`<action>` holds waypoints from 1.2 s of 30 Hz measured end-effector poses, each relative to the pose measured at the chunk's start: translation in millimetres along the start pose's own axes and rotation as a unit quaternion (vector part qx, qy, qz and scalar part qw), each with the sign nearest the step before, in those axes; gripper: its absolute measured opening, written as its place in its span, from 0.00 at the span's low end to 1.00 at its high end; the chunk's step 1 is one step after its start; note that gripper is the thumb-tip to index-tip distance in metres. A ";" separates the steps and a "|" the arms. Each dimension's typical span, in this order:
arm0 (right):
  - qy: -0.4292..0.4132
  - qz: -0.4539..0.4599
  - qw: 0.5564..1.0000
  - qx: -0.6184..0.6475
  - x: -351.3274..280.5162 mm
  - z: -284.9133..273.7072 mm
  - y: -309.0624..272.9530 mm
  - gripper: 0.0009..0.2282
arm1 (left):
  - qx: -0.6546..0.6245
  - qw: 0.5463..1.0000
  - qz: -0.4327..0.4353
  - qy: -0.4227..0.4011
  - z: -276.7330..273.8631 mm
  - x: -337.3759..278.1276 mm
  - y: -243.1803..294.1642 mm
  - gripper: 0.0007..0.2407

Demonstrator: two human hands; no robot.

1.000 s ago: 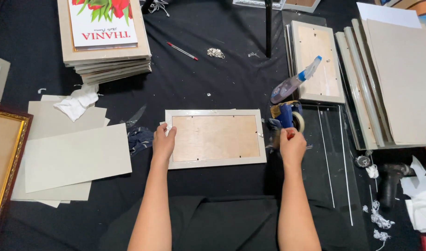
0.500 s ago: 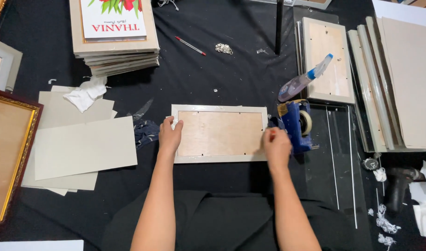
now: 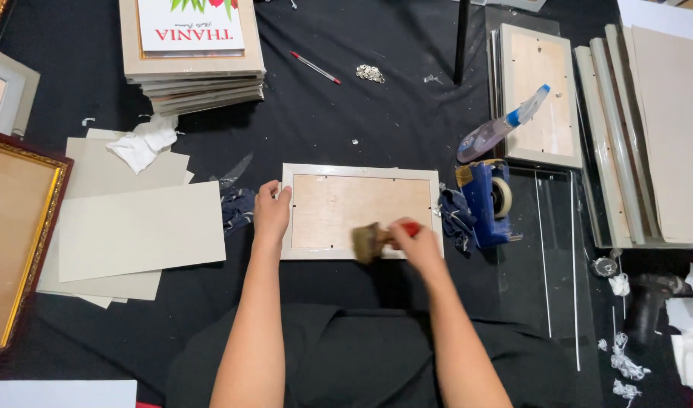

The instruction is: Cleaning the back of a picture frame with a brush and applying tape to secure the backing.

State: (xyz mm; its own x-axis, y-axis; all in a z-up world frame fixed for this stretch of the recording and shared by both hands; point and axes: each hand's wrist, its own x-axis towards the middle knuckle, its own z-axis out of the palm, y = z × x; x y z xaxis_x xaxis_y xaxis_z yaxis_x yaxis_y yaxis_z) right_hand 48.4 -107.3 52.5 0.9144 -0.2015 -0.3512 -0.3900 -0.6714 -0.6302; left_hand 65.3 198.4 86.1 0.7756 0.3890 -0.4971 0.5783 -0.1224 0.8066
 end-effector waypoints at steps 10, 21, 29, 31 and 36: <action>0.147 -0.176 0.957 -0.179 -40.3 30.7 -27.3 0.07 | -0.013 1.000 0.004 0.000 -3.3 -5.4 6.4 0.23; 0.045 -0.001 0.994 0.095 14.7 6.9 25.9 0.12 | 0.031 0.999 -0.007 0.014 -0.4 10.7 -12.1 0.23; 0.273 -0.141 0.934 -0.184 16.1 -34.2 15.7 0.05 | 0.032 0.999 -0.009 0.015 1.4 12.4 -14.7 0.24; 0.227 -0.184 0.943 -0.161 -2.6 5.4 -26.9 0.06 | 0.033 0.999 -0.015 0.020 1.5 16.1 -18.8 0.24; -0.067 -0.173 0.963 0.197 -29.2 70.0 -106.5 0.03 | 0.011 1.000 -0.017 0.011 -2.5 14.1 -17.7 0.23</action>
State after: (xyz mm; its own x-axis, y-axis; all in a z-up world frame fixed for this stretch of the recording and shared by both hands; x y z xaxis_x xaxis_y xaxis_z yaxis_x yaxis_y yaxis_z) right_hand 55.6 20.0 81.4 0.9851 0.0977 -0.1418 -0.0987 -0.3543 -0.9299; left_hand 65.4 208.3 65.7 0.7494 0.4138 -0.5169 0.6104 -0.1292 0.7815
